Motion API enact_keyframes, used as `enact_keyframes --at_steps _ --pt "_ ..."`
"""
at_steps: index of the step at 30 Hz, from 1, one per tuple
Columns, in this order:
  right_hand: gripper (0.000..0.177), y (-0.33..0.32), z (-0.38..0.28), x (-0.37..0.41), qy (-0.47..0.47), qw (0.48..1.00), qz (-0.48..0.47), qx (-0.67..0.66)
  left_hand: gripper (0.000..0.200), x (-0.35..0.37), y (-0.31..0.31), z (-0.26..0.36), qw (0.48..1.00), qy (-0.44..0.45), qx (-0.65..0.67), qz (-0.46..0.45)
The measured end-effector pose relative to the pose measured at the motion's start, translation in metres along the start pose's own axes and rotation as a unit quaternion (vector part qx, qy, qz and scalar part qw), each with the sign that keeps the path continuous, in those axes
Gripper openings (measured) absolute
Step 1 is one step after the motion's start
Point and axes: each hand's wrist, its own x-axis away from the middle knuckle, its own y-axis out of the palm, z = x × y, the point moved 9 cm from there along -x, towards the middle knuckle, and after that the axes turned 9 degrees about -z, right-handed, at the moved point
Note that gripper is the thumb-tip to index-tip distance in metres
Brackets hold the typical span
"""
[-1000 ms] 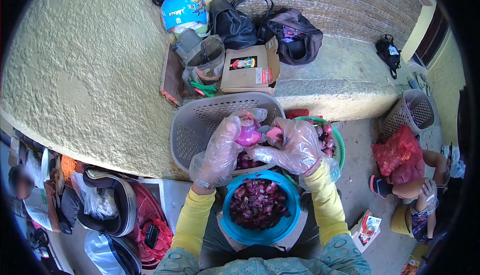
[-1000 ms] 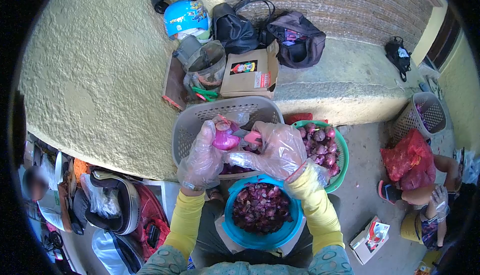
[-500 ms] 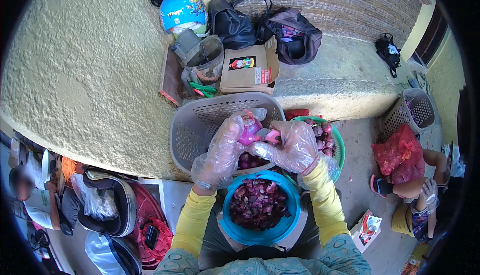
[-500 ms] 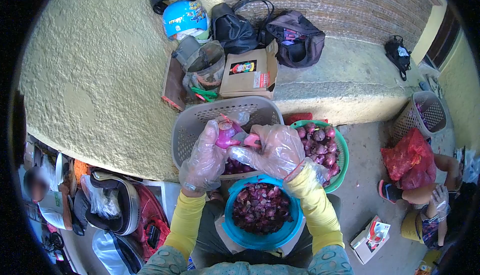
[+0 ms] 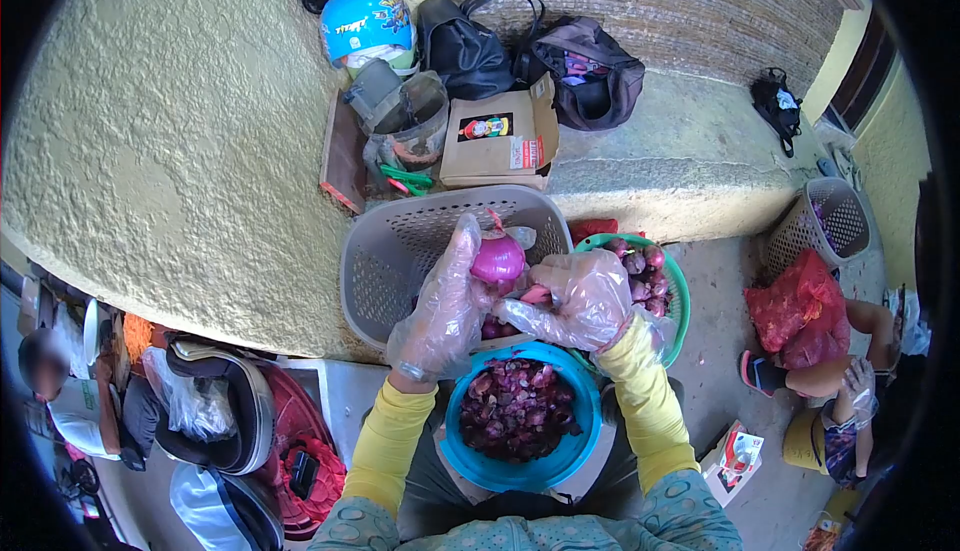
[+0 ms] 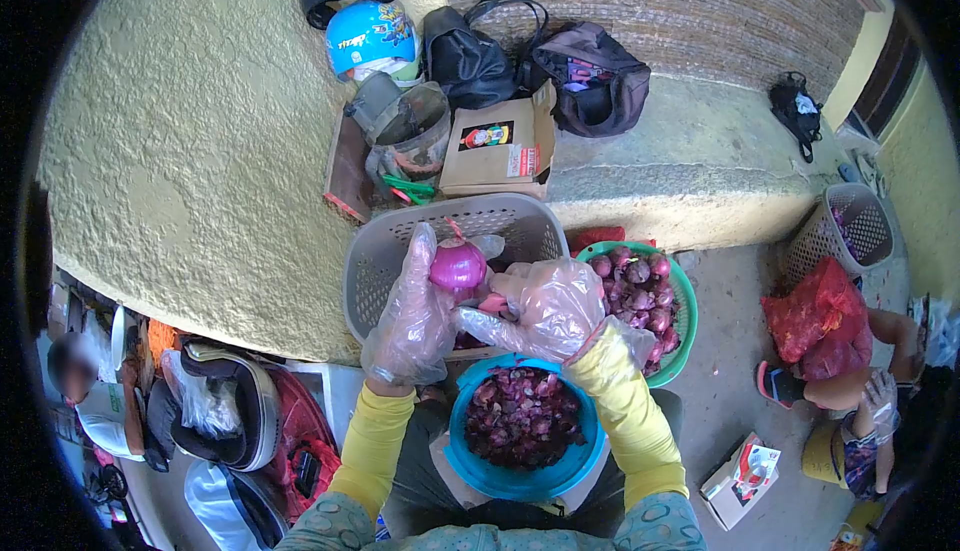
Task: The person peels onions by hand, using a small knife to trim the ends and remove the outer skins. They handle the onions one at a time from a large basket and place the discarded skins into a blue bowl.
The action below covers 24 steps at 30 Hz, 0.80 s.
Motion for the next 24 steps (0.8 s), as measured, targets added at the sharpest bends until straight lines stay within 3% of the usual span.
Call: enact_keyframes --at_steps 4,7,8,10,11,14,18,21,23,24 --pt "0.045 0.004 -0.010 0.001 -0.015 0.998 -0.058 0.019 0.074 -0.001 -0.009 -0.002 0.999 -0.044 0.021 -0.008" --pt "0.054 0.028 -0.021 0.007 0.010 0.977 -0.213 -0.012 0.076 -0.003 -0.011 0.004 1.000 -0.014 0.023 -0.006" --pt "0.054 0.032 -0.022 0.011 0.010 0.977 -0.214 -0.013 0.076 -0.004 -0.016 0.002 1.000 -0.014 0.022 -0.005" --pt "0.057 0.070 -0.017 0.031 0.036 0.942 -0.333 -0.010 0.077 -0.010 -0.025 0.001 0.997 0.016 0.071 -0.037" --pt "0.057 0.080 -0.016 0.038 0.036 0.942 -0.333 -0.009 0.075 -0.011 -0.024 0.001 0.991 0.014 0.119 -0.066" --pt "0.066 0.150 0.011 0.092 0.119 0.854 -0.504 0.052 0.064 -0.010 -0.018 0.006 0.981 0.019 0.173 -0.082" --pt "0.064 0.228 0.051 0.145 0.148 0.852 -0.496 0.074 0.049 -0.007 -0.017 0.007 0.972 0.045 0.222 -0.063" --pt "0.061 0.259 0.077 0.174 0.169 0.833 -0.524 0.057 0.038 -0.010 -0.014 0.000 0.952 -0.001 0.304 -0.044" --pt "0.057 0.262 0.076 0.175 0.097 0.892 -0.439 -0.038 0.037 -0.008 -0.010 0.012 0.972 0.067 0.211 -0.075" --pt "0.057 0.251 0.070 0.166 0.098 0.892 -0.439 -0.039 0.037 -0.007 -0.010 0.012 0.972 0.067 0.212 -0.075"
